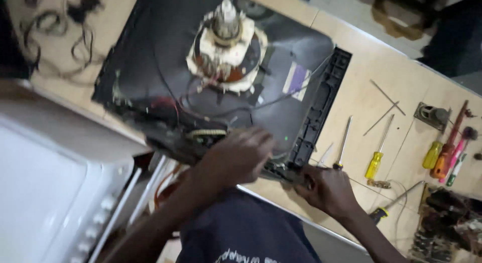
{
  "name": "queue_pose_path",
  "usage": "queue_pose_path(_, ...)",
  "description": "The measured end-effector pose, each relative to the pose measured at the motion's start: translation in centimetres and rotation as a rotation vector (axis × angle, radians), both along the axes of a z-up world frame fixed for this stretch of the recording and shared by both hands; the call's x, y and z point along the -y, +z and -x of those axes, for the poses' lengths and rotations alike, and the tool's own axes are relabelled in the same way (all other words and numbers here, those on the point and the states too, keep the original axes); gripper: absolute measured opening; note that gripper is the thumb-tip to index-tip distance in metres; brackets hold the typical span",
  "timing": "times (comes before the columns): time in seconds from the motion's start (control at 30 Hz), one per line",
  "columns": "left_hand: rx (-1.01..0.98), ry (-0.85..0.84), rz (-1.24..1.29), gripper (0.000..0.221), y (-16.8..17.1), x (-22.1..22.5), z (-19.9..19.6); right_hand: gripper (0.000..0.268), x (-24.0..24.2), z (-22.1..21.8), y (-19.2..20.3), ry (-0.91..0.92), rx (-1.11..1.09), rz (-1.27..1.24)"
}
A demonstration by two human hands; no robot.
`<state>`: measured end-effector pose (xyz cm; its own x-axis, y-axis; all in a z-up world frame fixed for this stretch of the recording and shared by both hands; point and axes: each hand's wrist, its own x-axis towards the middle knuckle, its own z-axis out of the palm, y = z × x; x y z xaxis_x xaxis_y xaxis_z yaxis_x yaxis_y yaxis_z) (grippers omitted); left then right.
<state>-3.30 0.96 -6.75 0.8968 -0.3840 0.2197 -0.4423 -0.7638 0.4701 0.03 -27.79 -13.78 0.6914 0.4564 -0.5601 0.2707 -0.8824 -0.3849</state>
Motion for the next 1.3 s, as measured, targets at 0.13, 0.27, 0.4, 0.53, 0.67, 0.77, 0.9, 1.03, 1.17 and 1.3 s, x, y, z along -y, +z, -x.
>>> queue_pose_path(0.13, 0.01, 0.032, -0.064, 0.032, 0.1, 0.8, 1.0, 0.042, 1.7, 1.6, -1.7, 0.306, 0.65, -0.059)
queue_pose_path(0.27, 0.028, 0.186, -0.148, 0.057, -0.3, 2.3, 2.1, 0.033, 1.3, 2.1, -2.2, 0.357, 0.73, -0.045)
queue_pose_path(0.4, 0.116, 0.423, 0.056, 0.02, -0.1, 4.0, 3.5, 0.034, 2.3, 1.4, -2.0, 0.429, 0.412, -0.119)
queue_pose_path(0.53, 0.202, 0.544, 0.161, 0.019, -0.3, 5.3, 4.4, 0.029, 2.1, 0.8, -1.5, 0.512, 0.496, -0.012)
queue_pose_path(0.67, 0.279, 0.545, 0.291, 0.016, 0.5, 6.7, 6.1, 0.038, 3.1, 0.9, -2.4, 0.555, 0.554, -0.076)
queue_pose_path(0.77, 0.317, 0.579, 0.297, 0.015, 0.6, 6.9, 7.2, 0.037, 3.0, 1.2, -2.9, 0.529, 0.502, 0.022)
queue_pose_path(0.9, 0.295, 0.569, 0.238, 0.01, -0.3, 6.4, 7.7, 0.028, 1.1, 0.0, 0.3, 0.168, -0.092, -0.247)
queue_pose_path(1.03, 0.307, 0.536, 0.217, 0.012, -0.5, 6.2, 8.0, 0.03, -0.9, -0.4, 2.6, -0.369, -0.669, -0.347)
queue_pose_path(1.17, 0.247, 0.527, 0.169, 0.013, -0.4, 6.1, 8.6, 0.034, 2.1, 4.0, -4.5, -0.517, -0.878, -0.748)
queue_pose_path(1.3, 0.27, 0.522, 0.125, 0.015, -0.6, 5.7, 8.3, 0.023, 1.4, 7.4, -6.2, -0.908, -1.06, -0.895)
